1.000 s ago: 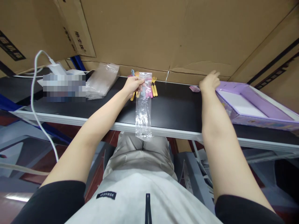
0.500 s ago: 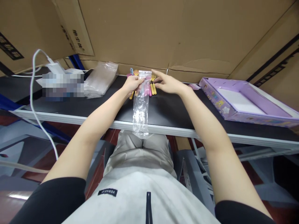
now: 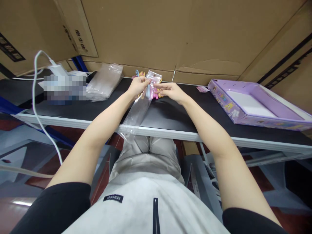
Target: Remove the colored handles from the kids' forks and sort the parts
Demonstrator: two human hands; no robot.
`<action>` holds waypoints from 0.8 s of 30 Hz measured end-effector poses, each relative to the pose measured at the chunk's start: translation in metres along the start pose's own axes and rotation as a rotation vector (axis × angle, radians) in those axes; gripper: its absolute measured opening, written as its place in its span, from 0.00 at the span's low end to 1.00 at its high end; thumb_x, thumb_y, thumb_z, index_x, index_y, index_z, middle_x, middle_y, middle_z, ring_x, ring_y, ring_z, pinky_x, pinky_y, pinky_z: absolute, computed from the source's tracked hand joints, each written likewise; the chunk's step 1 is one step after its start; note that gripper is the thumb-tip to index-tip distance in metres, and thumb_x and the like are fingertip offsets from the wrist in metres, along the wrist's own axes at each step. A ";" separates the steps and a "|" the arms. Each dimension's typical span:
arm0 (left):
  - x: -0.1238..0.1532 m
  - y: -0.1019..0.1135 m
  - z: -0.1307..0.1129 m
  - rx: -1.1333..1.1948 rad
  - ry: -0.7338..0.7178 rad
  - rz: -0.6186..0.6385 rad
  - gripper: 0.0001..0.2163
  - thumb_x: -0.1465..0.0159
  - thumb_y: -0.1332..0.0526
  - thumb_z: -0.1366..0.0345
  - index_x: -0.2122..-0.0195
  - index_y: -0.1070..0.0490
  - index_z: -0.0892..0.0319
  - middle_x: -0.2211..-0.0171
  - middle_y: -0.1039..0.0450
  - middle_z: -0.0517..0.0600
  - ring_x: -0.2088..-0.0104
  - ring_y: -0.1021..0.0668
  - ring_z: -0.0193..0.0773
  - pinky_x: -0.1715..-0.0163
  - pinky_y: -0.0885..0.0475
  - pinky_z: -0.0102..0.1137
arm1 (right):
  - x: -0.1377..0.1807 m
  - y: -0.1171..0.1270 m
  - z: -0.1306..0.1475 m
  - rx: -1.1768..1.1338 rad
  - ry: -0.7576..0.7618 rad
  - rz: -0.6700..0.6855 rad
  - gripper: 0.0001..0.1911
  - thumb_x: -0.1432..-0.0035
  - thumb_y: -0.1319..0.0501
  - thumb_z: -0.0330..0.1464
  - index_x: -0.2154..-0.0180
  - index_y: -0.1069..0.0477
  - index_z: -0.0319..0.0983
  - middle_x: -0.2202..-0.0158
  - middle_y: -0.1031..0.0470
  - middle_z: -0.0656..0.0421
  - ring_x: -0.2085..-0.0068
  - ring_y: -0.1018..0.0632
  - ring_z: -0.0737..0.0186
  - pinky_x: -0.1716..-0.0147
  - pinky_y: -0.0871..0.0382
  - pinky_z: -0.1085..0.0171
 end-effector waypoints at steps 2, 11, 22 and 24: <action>0.000 -0.002 0.002 -0.003 0.020 0.012 0.17 0.28 0.34 0.54 0.71 0.34 0.55 0.87 0.38 0.41 0.86 0.34 0.33 0.82 0.42 0.27 | 0.001 0.001 0.000 -0.013 -0.022 -0.004 0.18 0.50 0.27 0.24 0.56 0.14 0.39 0.65 0.14 0.58 0.61 0.15 0.61 0.55 0.17 0.61; -0.008 0.002 0.003 0.062 -0.014 -0.061 0.19 0.27 0.33 0.55 0.73 0.35 0.54 0.88 0.42 0.40 0.87 0.38 0.31 0.83 0.44 0.28 | 0.006 -0.001 -0.001 -0.050 -0.074 0.020 0.17 0.46 0.28 0.25 0.54 0.14 0.41 0.59 0.14 0.58 0.58 0.15 0.62 0.47 0.18 0.56; 0.003 0.006 -0.016 -0.159 -0.255 -0.151 0.23 0.36 0.25 0.49 0.48 0.28 0.57 0.64 0.23 0.50 0.57 0.17 0.43 0.56 0.27 0.30 | 0.006 0.023 0.010 -0.034 0.007 -0.278 0.13 0.42 0.31 0.28 0.54 0.18 0.41 0.50 0.15 0.55 0.47 0.14 0.57 0.46 0.19 0.56; 0.011 -0.003 -0.031 -0.279 -0.433 -0.087 0.32 0.39 0.22 0.50 0.39 0.30 0.57 0.50 0.22 0.57 0.44 0.19 0.50 0.45 0.29 0.35 | 0.005 0.035 0.010 -0.049 0.034 -0.389 0.14 0.40 0.33 0.28 0.52 0.19 0.41 0.47 0.16 0.56 0.49 0.14 0.59 0.48 0.18 0.58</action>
Point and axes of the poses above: each hand's wrist, its own x-axis away from the middle knuckle, its own y-axis out of the back of the hand, z = x × y, the point moved 8 cm from there along -x, towards the middle knuckle
